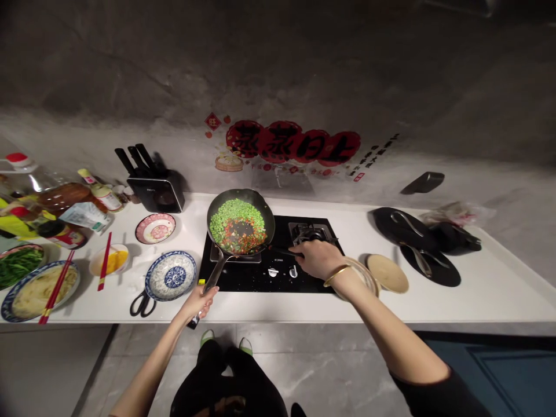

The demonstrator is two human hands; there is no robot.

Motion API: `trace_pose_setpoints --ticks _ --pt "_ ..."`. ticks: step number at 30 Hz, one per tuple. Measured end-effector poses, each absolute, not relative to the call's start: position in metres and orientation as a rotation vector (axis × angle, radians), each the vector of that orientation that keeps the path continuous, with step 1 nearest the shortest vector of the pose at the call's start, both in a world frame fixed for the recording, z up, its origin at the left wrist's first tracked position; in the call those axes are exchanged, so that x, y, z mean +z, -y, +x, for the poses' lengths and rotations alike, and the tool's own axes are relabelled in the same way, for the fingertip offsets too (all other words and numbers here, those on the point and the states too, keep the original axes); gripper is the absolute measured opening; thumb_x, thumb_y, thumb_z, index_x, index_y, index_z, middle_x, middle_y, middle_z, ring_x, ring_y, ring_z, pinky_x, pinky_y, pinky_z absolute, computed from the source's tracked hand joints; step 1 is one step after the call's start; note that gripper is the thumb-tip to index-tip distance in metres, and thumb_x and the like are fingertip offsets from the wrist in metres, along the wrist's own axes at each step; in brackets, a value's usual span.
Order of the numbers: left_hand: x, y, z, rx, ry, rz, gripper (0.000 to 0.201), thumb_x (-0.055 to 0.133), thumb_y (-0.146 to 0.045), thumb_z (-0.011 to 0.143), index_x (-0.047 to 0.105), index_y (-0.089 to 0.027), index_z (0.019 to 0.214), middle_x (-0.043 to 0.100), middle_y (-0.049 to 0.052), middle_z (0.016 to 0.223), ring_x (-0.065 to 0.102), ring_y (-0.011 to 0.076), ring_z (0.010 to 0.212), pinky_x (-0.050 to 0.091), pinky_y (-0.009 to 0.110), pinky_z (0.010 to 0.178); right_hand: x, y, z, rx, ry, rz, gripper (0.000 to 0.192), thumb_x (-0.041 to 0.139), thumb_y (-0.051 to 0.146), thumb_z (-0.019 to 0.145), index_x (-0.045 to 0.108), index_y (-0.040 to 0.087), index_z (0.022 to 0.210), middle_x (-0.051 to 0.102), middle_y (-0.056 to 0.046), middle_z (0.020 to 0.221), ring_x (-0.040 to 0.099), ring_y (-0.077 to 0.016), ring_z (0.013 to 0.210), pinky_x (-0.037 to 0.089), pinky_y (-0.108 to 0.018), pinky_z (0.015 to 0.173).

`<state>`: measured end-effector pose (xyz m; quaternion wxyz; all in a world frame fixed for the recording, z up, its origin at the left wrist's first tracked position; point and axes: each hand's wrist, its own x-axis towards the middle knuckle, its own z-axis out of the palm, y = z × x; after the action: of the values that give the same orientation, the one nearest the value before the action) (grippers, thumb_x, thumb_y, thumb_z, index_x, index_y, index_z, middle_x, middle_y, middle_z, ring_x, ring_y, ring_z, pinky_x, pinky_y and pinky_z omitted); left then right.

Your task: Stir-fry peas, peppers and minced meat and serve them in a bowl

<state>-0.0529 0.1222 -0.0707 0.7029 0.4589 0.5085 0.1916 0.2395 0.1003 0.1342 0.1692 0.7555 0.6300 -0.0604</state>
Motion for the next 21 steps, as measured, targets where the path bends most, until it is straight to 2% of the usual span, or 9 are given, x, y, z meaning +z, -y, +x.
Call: trace_pose_setpoints --ticks 7,15,21 --pt "-0.069 -0.121 -0.053 0.425 -1.130 1.027 0.047 0.059 -0.060 0.062 0.032 -0.022 0.062 0.036 -0.011 0.041 0.029 0.0032 0.025 0.023 0.016 0.023 0.099 -0.102 0.229 -0.082 -1.773 2.396 0.041 0.041 0.029 0.084 0.055 0.030 0.122 0.070 -0.007 0.092 0.065 -0.0206 0.078 0.047 -0.031 0.067" --pt "-0.071 -0.122 -0.053 0.417 -1.135 1.027 0.046 0.059 -0.059 0.064 0.032 -0.021 0.063 0.036 -0.011 0.040 0.030 0.0031 0.025 0.023 0.016 0.024 0.114 -0.097 0.227 -0.244 -1.982 2.220 0.037 0.046 0.027 0.079 0.063 0.031 0.112 0.071 -0.004 0.091 0.065 -0.0208 0.080 0.048 -0.030 0.068" --pt "-0.075 -0.122 -0.054 0.418 -1.125 1.030 0.045 0.059 -0.058 0.064 0.032 -0.022 0.065 0.036 -0.012 0.041 0.029 0.0030 0.024 0.022 0.015 0.024 0.096 -0.108 0.199 0.016 -1.952 2.263 0.042 0.039 0.030 0.086 0.051 0.030 0.126 0.070 -0.007 0.086 0.065 -0.0191 0.072 0.045 -0.026 0.059"
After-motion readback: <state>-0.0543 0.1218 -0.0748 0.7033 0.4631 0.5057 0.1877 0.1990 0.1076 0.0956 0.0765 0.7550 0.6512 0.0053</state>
